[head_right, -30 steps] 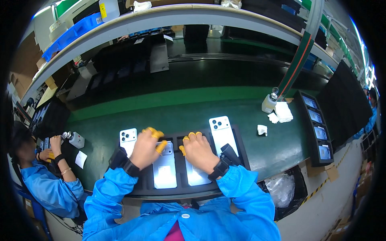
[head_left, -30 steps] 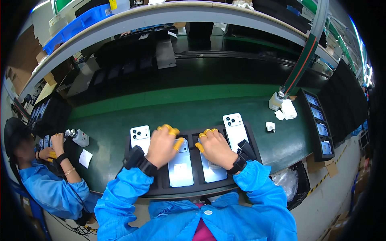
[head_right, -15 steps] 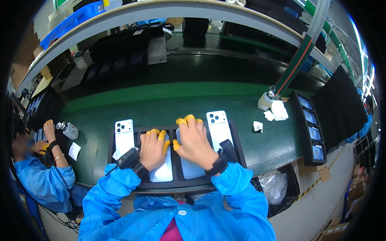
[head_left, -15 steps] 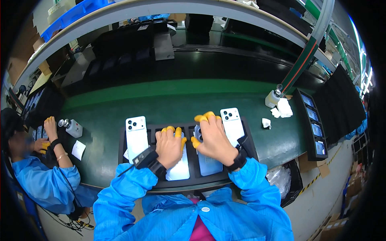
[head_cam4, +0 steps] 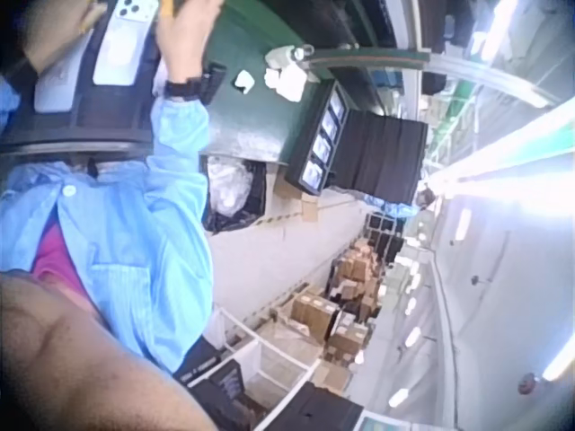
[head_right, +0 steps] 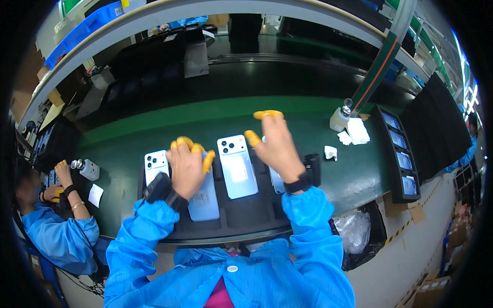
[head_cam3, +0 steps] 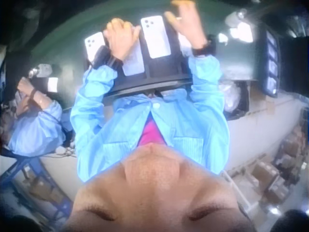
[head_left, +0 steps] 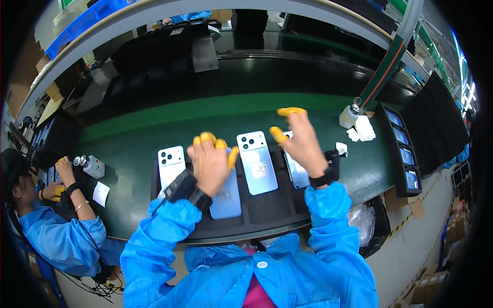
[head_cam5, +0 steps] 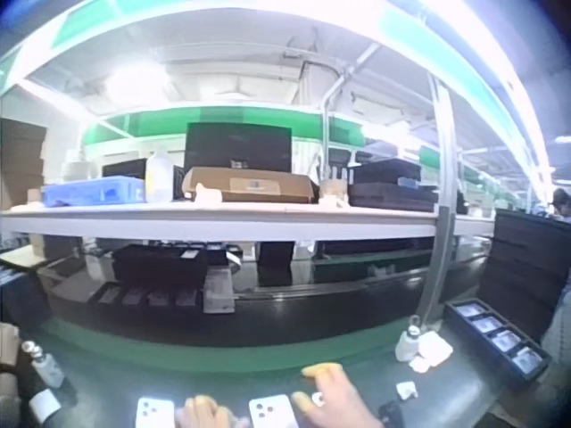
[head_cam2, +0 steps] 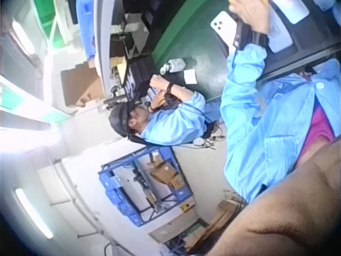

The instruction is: The recorder cleans multiple smartphones with a cloth and solvent before inspecting and scanning them on a conveyor belt.

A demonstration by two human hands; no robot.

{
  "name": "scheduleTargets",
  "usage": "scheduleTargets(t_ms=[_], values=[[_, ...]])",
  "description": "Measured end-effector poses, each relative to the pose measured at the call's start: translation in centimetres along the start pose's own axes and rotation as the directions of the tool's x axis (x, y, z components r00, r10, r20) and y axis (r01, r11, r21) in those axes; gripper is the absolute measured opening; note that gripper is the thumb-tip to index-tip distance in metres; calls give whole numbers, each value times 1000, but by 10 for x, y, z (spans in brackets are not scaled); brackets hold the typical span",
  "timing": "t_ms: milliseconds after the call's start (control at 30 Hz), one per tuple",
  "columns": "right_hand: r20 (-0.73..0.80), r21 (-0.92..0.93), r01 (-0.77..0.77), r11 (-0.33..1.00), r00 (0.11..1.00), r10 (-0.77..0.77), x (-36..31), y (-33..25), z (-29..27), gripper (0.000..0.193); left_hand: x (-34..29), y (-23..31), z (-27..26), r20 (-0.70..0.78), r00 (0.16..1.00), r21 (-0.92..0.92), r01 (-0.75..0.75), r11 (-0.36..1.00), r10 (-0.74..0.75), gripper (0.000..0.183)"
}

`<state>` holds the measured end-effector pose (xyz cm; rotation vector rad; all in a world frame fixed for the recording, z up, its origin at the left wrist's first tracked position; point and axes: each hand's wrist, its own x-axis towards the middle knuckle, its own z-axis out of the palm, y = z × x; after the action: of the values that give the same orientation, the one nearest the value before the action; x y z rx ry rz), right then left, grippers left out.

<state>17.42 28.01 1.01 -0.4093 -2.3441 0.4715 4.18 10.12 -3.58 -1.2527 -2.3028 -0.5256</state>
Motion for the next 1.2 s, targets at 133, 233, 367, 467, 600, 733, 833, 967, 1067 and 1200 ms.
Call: scheduleTargets(t_ms=[133,233,367,467,600,733,833,967,1067,1200], values=[[199,-67,-192,979,959,202,-31,4,-50,27,38,-31,32,83,996,80,-22,997,15,25],[333,-104,-57,993,939,89,-68,18,-57,25,43,-27,35,223,968,82,99,992,-115,30],[413,-120,-11,993,909,60,-94,6,-51,23,31,-3,12,52,998,-63,-17,998,20,39],[435,-174,29,984,899,50,-102,10,-42,20,14,25,-3,119,974,-247,-157,956,191,41],[369,-43,-74,996,926,85,-98,32,-41,12,-9,60,-20,152,798,-611,-388,691,583,43],[461,203,-549,811,784,415,-85,50,-40,11,-35,81,6,94,638,-677,-522,519,764,45],[452,45,-330,943,848,276,-81,43,-44,8,-42,87,17,239,565,-544,-596,591,790,59],[91,549,-308,777,946,310,-50,50,-78,4,-47,90,24,120,649,-593,-560,579,751,59],[-32,353,4,936,999,8,-27,8,-75,15,-46,89,20,142,640,-566,-573,593,755,60],[306,120,256,959,910,-281,-43,-30,-1,21,-52,89,-17,425,490,-673,-391,628,761,56]])
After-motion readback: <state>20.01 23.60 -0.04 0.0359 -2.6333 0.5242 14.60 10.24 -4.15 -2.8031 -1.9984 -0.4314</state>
